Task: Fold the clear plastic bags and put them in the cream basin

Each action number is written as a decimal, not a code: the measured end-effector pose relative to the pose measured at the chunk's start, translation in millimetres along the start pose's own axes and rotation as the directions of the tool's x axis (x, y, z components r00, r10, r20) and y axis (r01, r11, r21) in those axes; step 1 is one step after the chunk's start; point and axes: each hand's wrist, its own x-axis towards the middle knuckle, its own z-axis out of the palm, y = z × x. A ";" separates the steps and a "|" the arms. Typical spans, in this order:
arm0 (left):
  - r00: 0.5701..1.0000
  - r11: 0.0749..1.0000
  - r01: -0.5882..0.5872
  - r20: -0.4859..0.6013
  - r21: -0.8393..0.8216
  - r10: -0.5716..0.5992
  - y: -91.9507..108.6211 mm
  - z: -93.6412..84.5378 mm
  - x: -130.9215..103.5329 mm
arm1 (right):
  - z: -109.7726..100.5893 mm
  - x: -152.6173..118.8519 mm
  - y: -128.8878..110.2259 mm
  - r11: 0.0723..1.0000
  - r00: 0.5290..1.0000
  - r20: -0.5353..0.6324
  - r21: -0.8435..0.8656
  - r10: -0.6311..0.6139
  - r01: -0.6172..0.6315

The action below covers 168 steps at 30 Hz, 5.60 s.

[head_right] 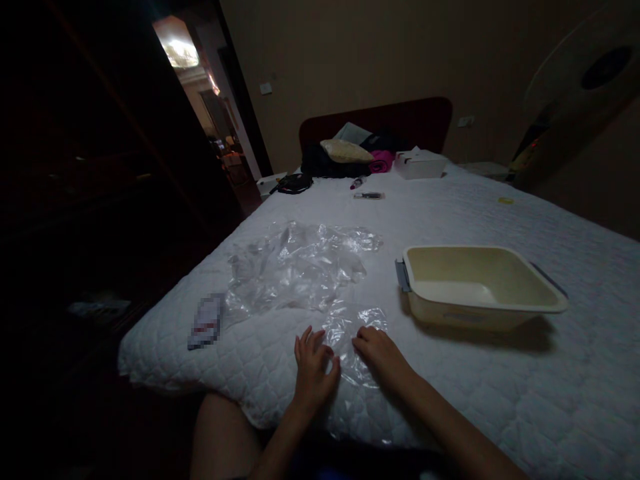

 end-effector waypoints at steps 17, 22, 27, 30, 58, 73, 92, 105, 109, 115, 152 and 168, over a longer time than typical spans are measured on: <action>0.910 0.894 -0.388 0.063 -0.223 0.410 -15.7 -6.8 -11.4 | 1.1 4.2 8.2 0.995 1.000 -0.022 0.099 -0.001 0.003; 0.919 0.904 -0.344 0.106 -0.254 0.379 -18.4 -3.8 -13.5 | -15.2 2.7 5.3 0.989 0.991 -0.130 0.147 0.020 -0.001; 0.927 0.905 -0.335 0.081 -0.262 0.366 -18.7 -1.4 -15.2 | -14.4 -19.3 -17.9 0.992 0.968 -0.221 0.026 -0.115 0.124; 0.933 0.910 -0.320 0.078 -0.263 0.350 -19.0 -0.3 -16.2 | 1.4 -43.5 -38.7 0.913 0.902 -0.146 -0.123 -0.405 0.390; 0.930 0.917 -0.325 0.100 -0.230 0.355 -18.9 -0.8 -15.9 | -19.4 -15.7 -28.4 0.850 0.972 -0.155 0.522 0.176 -0.070; 0.922 0.901 -0.356 0.061 -0.247 0.381 -18.1 -2.4 -13.7 | -4.2 5.4 2.5 0.958 0.974 -0.166 0.266 0.154 -0.106; 0.915 0.909 -0.368 0.100 -0.198 0.392 -14.8 -4.6 -11.2 | -6.2 4.4 2.5 0.680 0.954 -0.130 0.727 0.271 -0.094; 0.911 0.907 -0.375 0.102 -0.192 0.399 -13.8 -3.7 -11.1 | -0.7 15.4 -3.0 0.537 0.941 -0.071 0.834 0.332 -0.127; 0.906 0.902 -0.399 0.080 -0.167 0.415 -13.9 -4.6 -11.0 | 3.5 14.2 1.6 0.722 0.960 -0.130 0.685 0.249 -0.094; 0.908 0.910 -0.394 0.099 -0.132 0.407 -12.3 -5.0 -10.8 | 14.6 11.1 10.4 0.880 0.960 -0.180 0.461 0.215 -0.111; 0.903 0.904 -0.419 0.071 -0.085 0.425 -15.0 -0.3 -13.3 | 9.5 20.0 9.0 1.000 0.996 -0.086 0.007 0.027 -0.027; 0.896 0.897 -0.436 0.056 -0.072 0.441 -16.6 1.5 -16.1 | -18.8 -78.6 8.9 0.910 0.896 -0.175 -0.155 -0.408 0.384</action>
